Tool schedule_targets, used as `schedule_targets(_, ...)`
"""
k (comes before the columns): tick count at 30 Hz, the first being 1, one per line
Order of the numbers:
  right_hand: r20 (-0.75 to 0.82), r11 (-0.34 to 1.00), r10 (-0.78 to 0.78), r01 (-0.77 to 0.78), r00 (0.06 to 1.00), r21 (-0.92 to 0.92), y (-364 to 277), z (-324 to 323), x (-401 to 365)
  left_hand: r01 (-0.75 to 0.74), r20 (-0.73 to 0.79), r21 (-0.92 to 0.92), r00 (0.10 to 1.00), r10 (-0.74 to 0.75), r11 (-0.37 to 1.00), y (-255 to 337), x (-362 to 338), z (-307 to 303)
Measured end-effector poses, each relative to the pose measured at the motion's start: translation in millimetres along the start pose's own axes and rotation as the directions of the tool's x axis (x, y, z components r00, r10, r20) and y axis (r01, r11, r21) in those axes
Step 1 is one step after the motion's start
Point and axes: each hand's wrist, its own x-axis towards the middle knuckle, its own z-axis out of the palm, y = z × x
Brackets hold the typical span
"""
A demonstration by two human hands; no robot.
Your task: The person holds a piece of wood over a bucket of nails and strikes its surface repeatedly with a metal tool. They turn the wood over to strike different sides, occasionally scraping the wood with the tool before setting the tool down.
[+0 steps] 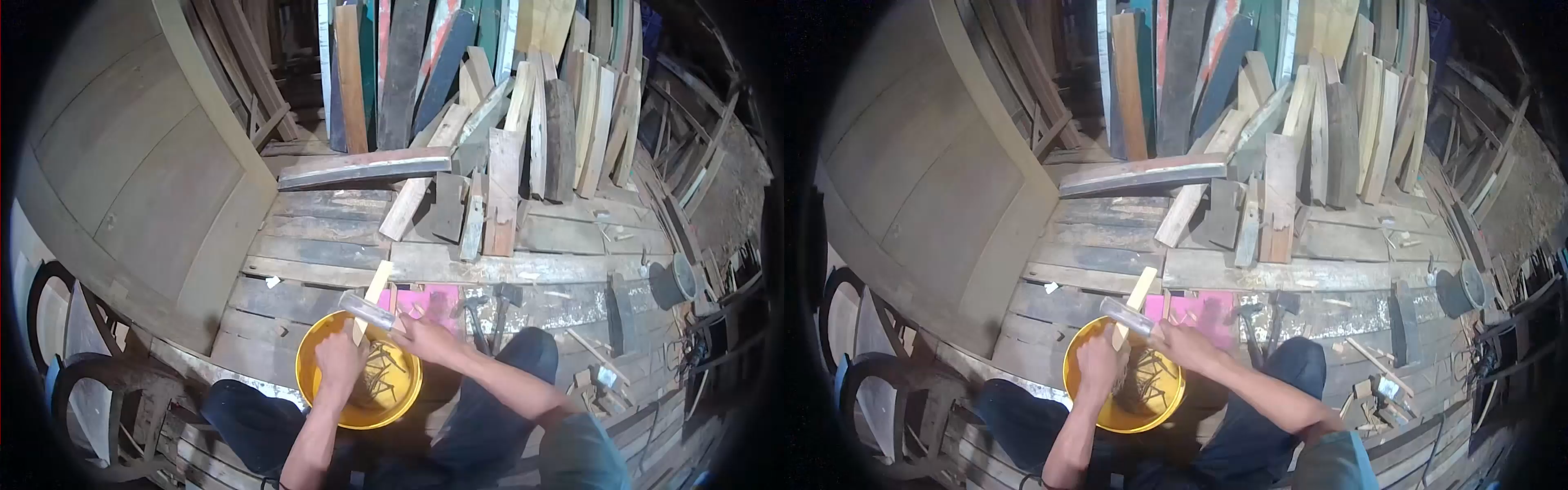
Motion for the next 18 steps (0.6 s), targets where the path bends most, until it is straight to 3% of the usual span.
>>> schedule_targets(3,0.348,0.932,0.283,-0.341,0.894,0.12,3,-28,26,0.032,0.042,-0.009,0.999,-0.032,0.999,8,2,-7)
schedule_targets(5,0.347,0.839,0.44,-0.517,0.828,0.171,32,-19,60,0.05,0.044,0.004,0.998,-0.05,0.999,13,3,-7)
schedule_targets(6,0.398,0.825,0.42,-0.526,0.816,0.207,18,-33,57,0.052,0.055,0.026,0.997,-0.053,0.998,12,3,-7)
schedule_targets(8,0.099,0.979,0.205,-0.206,0.974,-0.001,-3,-3,10,0.053,0.055,0.032,0.997,-0.055,0.998,8,4,-2)
schedule_targets(10,0.08,0.995,0.068,-0.062,0.994,-0.084,-14,-11,5,0.028,0.041,0.03,0.999,-0.029,0.999,3,-1,1)
schedule_targets(12,0.252,0.986,0.147,-0.161,0.956,0.035,-8,-21,16,-0.015,-0.05,0.024,0.999,0.016,1.0,-3,1,10)
schedule_targets(15,0.324,0.858,0.429,-0.492,0.843,0.144,19,-28,63,-0.009,0.053,0.08,0.999,0.004,0.997,5,7,3)
schedule_targets(18,0.45,0.826,0.355,-0.501,0.819,0.259,-4,-35,40,0.065,0.076,0.066,0.995,-0.07,0.996,11,4,-6)
